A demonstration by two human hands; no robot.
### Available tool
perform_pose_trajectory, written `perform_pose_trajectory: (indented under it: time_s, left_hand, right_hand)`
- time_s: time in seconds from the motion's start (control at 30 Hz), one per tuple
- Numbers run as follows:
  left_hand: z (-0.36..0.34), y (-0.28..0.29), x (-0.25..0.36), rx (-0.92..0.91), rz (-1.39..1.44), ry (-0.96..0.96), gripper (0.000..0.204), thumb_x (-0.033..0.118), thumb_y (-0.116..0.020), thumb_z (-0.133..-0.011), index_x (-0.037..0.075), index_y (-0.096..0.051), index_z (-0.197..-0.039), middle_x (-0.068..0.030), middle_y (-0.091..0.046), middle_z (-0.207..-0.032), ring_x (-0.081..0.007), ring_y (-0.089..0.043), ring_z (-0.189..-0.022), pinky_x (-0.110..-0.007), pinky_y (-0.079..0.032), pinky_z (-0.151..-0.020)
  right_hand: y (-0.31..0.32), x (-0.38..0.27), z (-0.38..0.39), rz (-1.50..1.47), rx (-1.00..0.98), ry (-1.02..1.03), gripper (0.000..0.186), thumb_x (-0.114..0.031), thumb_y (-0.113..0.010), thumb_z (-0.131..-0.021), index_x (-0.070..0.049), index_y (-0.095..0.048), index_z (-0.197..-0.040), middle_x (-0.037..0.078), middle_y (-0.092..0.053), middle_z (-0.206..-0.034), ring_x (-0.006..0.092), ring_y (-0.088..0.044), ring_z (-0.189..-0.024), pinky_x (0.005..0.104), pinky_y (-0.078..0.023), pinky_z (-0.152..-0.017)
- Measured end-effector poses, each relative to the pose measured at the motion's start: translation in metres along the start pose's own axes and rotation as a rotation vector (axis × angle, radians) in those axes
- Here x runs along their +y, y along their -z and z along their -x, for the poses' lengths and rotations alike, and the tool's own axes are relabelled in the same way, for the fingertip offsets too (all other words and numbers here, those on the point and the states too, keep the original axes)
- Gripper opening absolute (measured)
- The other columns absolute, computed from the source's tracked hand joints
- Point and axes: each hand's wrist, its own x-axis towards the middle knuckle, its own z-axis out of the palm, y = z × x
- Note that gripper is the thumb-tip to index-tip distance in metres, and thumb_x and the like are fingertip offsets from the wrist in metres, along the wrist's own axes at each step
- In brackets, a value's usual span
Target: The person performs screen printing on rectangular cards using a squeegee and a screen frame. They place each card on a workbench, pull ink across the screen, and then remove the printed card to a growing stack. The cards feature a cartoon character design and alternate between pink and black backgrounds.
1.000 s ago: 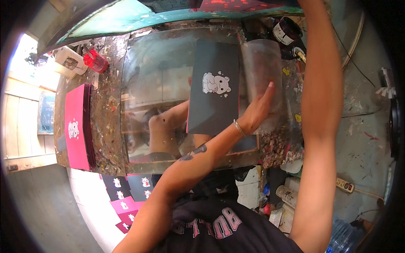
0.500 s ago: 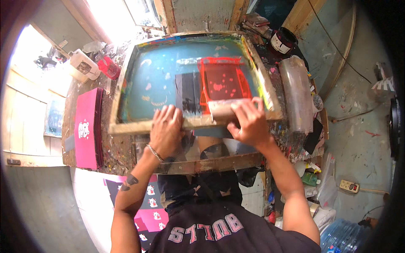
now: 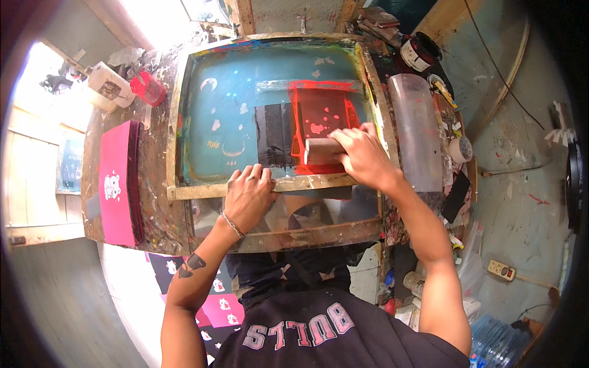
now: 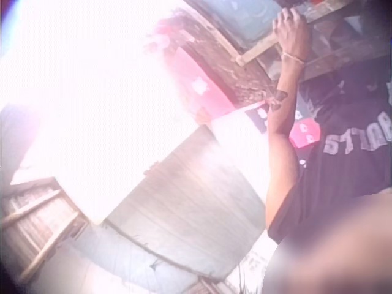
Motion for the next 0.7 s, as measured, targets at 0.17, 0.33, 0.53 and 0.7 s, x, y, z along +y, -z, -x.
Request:
perform_pose_trajectory:
  time_s: [0.17, 0.33, 0.53, 0.7]
  left_hand:
    - [-0.001, 0.000, 0.000, -0.020, 0.011, 0.006, 0.042, 0.032, -0.083, -0.077, 0.005, -0.063, -0.103, -0.0085, -0.063, -0.103, -0.0260, -0.063, -0.104, -0.041, -0.048, -0.087]
    - [-0.001, 0.000, -0.005, 0.015, 0.042, -0.018, 0.040, 0.033, -0.082, -0.078, 0.006, -0.062, -0.100, -0.0079, -0.062, -0.100, -0.0253, -0.062, -0.101, -0.040, -0.046, -0.083]
    - [-0.001, -0.002, -0.003, 0.011, 0.109, 0.014, 0.041, 0.032, -0.084, -0.077, 0.007, -0.060, -0.099, -0.0078, -0.061, -0.101, -0.0265, -0.061, -0.101, -0.041, -0.045, -0.085]
    - [0.004, -0.002, -0.006, 0.056, 0.118, 0.026, 0.040, 0.032, -0.085, -0.075, 0.006, -0.062, -0.097, -0.0080, -0.060, -0.097, -0.0275, -0.062, -0.099, -0.042, -0.046, -0.087]
  right_hand:
    - [-0.016, 0.024, -0.015, 0.243, 0.303, -0.021, 0.034, 0.002, -0.057, -0.084, -0.007, -0.066, -0.116, 0.011, -0.067, -0.099, 0.0284, -0.065, -0.100, 0.0472, -0.038, -0.099]
    - [-0.010, 0.067, -0.104, 0.184, 0.241, 0.017, 0.034, 0.001, -0.055, -0.085, -0.007, -0.066, -0.116, 0.014, -0.070, -0.103, 0.0315, -0.066, -0.105, 0.0464, -0.038, -0.100]
    - [-0.016, 0.081, -0.127, 0.175, 0.264, 0.024, 0.033, 0.002, -0.052, -0.081, -0.005, -0.065, -0.111, 0.016, -0.070, -0.097, 0.0357, -0.065, -0.098, 0.0473, -0.041, -0.094]
    - [-0.014, 0.014, -0.032, 0.124, 0.183, 0.024, 0.039, 0.001, -0.063, -0.075, -0.004, -0.065, -0.113, 0.015, -0.067, -0.096, 0.0339, -0.063, -0.097, 0.0460, -0.041, -0.092]
